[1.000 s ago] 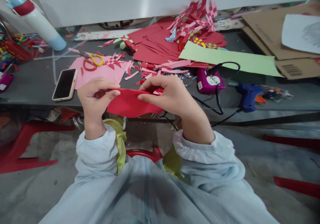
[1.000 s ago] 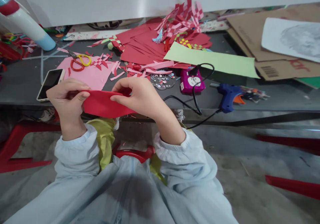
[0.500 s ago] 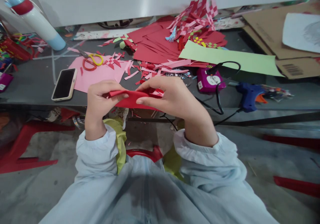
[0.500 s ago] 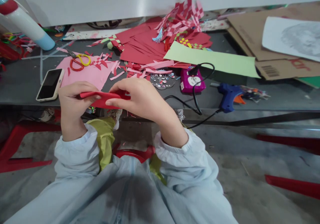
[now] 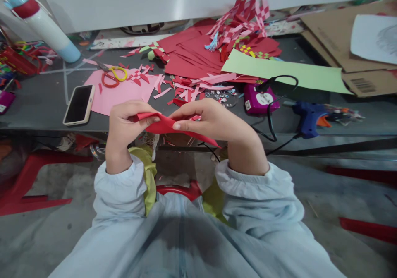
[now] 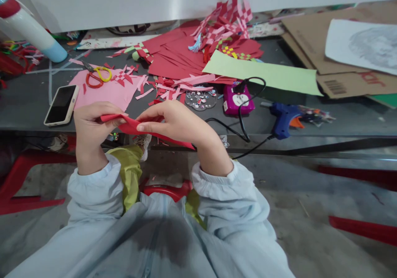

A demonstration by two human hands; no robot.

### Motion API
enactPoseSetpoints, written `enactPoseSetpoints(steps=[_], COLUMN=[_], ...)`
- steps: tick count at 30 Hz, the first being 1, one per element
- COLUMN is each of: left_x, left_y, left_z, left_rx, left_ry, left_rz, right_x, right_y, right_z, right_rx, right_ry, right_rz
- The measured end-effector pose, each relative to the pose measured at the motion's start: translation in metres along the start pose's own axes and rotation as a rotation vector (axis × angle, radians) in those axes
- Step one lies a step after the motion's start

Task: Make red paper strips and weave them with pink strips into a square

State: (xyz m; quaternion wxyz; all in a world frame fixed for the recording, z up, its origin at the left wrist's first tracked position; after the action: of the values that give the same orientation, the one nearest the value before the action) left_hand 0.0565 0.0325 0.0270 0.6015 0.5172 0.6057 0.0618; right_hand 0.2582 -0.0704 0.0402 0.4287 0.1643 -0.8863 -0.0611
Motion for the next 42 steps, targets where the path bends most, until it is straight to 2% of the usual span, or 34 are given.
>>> enactPoseSetpoints(steps=[4, 12, 14, 17, 21, 23, 25, 27, 30, 36, 39, 42], left_x=[0.0, 0.001, 0.005, 0.013, 0.013, 0.008, 0.003, 0.001, 0.001, 0.003, 0.002, 0.003], left_y=[0.0, -0.002, -0.003, -0.001, 0.002, 0.002, 0.001, 0.0, -0.001, 0.001, 0.001, 0.0], left_z=[0.001, 0.001, 0.001, -0.001, -0.004, -0.004, 0.0, 0.007, 0.02, 0.033, 0.033, 0.031], left_rx=[0.018, 0.001, -0.042, -0.135, -0.368, -0.424, -0.351, -0.203, -0.133, -0.267, -0.321, -0.325], left_ry=[-0.011, 0.031, 0.019, -0.042, 0.0, -0.007, -0.047, -0.115, -0.211, -0.249, -0.214, -0.163], left_rz=[0.032, -0.052, -0.072, -0.017, 0.085, 0.122, 0.065, -0.083, -0.212, -0.16, -0.091, -0.071], right_x=[-0.001, -0.002, -0.003, -0.003, 0.0, 0.002, 0.005, 0.008, 0.015, 0.027, 0.031, 0.033], right_y=[0.003, 0.006, 0.006, 0.006, 0.005, 0.004, 0.004, 0.003, 0.002, 0.0, -0.003, -0.005], right_z=[0.003, 0.007, 0.008, 0.008, 0.006, 0.006, 0.006, 0.008, 0.014, 0.022, 0.021, 0.017], right_rx=[0.015, -0.076, -0.124, -0.216, -0.335, -0.38, -0.41, -0.429, -0.435, -0.439, -0.438, -0.428], right_ry=[0.006, -0.078, -0.113, -0.171, -0.262, -0.32, -0.366, -0.399, -0.466, -0.621, -0.598, -0.507], right_rz=[0.011, 0.069, 0.092, 0.122, 0.148, 0.156, 0.157, 0.149, 0.118, 0.073, 0.046, 0.012])
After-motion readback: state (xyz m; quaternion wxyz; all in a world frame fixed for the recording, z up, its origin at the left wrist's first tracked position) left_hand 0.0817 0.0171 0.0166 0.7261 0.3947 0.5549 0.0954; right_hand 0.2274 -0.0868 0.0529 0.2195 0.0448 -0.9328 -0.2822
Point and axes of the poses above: each hand's wrist, its own y-axis towards the middle knuckle, its own z-axis out of the palm, x = y × z, the point moved 1 cm from there along y, towards the middle knuckle, and after that the axes turned 13 degrees about -y, right-handed, at the moved point
